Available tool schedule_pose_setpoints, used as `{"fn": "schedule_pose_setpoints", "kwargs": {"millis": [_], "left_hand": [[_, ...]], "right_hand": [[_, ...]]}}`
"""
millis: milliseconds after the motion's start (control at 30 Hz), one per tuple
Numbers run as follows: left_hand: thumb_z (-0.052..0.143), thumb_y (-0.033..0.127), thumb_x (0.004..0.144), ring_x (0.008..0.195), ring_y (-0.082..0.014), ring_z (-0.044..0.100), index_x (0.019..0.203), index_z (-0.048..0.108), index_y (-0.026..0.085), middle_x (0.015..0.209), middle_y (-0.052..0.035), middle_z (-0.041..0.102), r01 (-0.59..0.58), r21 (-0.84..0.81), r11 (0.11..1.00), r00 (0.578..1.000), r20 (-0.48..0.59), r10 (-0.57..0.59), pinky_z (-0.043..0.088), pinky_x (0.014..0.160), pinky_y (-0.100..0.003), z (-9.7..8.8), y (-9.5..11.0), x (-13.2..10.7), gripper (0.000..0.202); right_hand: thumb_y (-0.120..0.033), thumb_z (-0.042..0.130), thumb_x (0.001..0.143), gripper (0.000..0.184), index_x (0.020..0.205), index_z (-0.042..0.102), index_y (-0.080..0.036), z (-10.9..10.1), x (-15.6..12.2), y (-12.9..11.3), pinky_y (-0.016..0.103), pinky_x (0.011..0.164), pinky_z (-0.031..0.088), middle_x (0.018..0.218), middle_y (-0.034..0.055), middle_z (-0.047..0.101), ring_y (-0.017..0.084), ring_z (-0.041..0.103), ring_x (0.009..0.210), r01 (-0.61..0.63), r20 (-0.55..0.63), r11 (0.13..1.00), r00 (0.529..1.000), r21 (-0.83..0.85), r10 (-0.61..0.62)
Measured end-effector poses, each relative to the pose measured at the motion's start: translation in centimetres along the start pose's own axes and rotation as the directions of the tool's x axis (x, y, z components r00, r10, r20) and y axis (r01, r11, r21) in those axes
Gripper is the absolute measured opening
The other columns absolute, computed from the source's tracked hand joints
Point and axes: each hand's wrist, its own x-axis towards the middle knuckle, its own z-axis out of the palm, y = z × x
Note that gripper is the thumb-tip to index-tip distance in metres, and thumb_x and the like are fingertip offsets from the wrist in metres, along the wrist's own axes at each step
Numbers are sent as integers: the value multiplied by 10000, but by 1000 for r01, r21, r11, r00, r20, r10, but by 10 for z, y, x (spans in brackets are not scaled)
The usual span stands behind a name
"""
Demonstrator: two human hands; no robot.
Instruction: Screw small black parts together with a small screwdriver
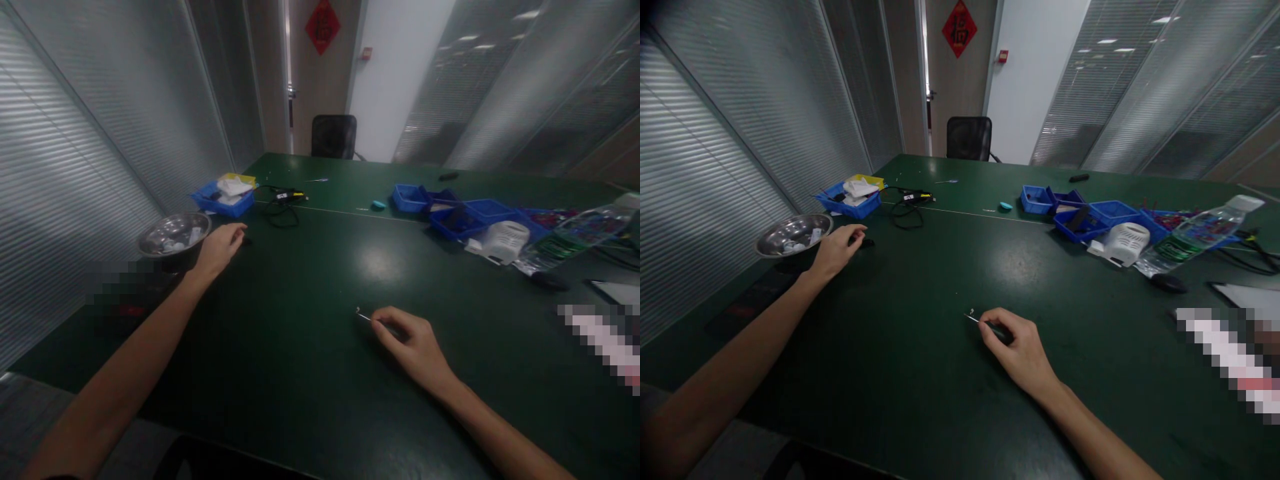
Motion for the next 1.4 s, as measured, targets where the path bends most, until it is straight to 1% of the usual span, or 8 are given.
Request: {"fn": "schedule_pose_setpoints", "kwargs": {"millis": [200, 400, 533, 733, 800, 1000, 1233, 1400], "left_hand": [[472, 295, 991, 1099, -309, 646, 1256, 651, 190, 1184, -133, 700, -49, 78, 996, 998, 50, 45, 478, 997, -447, 4, 1, 0, 336], [460, 306, 996, 1104, -327, 651, 1220, 675, 180, 1200, -143, 710, -92, 73, 993, 993, 84, 86, 475, 1014, -487, 4, 1, -1, 335], [422, 298, 1013, 1107, -306, 655, 1251, 651, 199, 1233, -130, 691, -98, 79, 992, 989, 122, 88, 494, 994, -451, 3, 3, -3, 346], [392, 256, 1017, 1029, -282, 654, 1267, 618, 179, 1193, -143, 642, -211, 108, 972, 966, 178, 190, 517, 914, -400, 6, -1, -4, 346], [398, 241, 1013, 1038, -272, 646, 1252, 614, 181, 1188, -136, 633, -215, 85, 973, 967, 154, 201, 514, 923, -390, 7, -3, -3, 328], [444, 251, 1005, 1003, -255, 643, 1163, 642, 176, 1125, -116, 647, -126, -1, 992, 991, -44, 125, 503, 917, -380, 8, -5, 3, 264], [528, 201, 924, 904, -226, 648, 1106, 680, 189, 1052, -86, 665, 11, -144, 990, 999, -34, -16, 515, 846, -339, 17, -23, 7, 238], [496, 217, 970, 1000, -246, 636, 1123, 686, 193, 1121, -98, 647, -34, -96, 995, 995, -98, 24, 488, 921, -365, 11, -19, 6, 245]], "right_hand": [[-399, 565, 1018, 252, 965, 735, -220, -2, 0, -2, 303, 675, 539, 909, 39, 757, 211, 707, 774, 4, 11, 1000, 1000, 7, -4], [-396, 582, 1012, 236, 972, 737, -224, -1, -1, 2, 302, 679, 532, 924, 28, 759, 210, 706, 778, -4, 9, 1000, 1000, 3, 4], [-402, 584, 1017, 232, 988, 733, -227, -1, -2, 3, 307, 707, 534, 940, 27, 754, 215, 711, 818, -12, 19, 1000, 1000, 14, 12], [-399, 581, 1017, 235, 989, 733, -223, -1, -2, 0, 297, 700, 538, 947, 31, 754, 217, 714, 839, -15, 23, 999, 1000, 31, 14], [-396, 583, 1010, 234, 986, 738, -223, -1, -1, -1, 293, 693, 538, 943, 29, 757, 218, 714, 841, -14, 18, 1000, 1000, 26, 14], [-407, 572, 1013, 247, 980, 738, -227, -1, -1, -1, 304, 728, 532, 948, 26, 755, 219, 711, 856, -33, 36, 999, 999, 12, 33], [-414, 565, 1010, 254, 971, 731, -226, -3, -1, -6, 305, 716, 537, 940, 32, 747, 217, 707, 840, -35, 43, 999, 999, 36, 33], [-416, 563, 1001, 263, 952, 727, -217, -3, 0, -9, 300, 698, 539, 923, 36, 748, 214, 705, 815, -34, 45, 999, 998, 40, 32]]}}
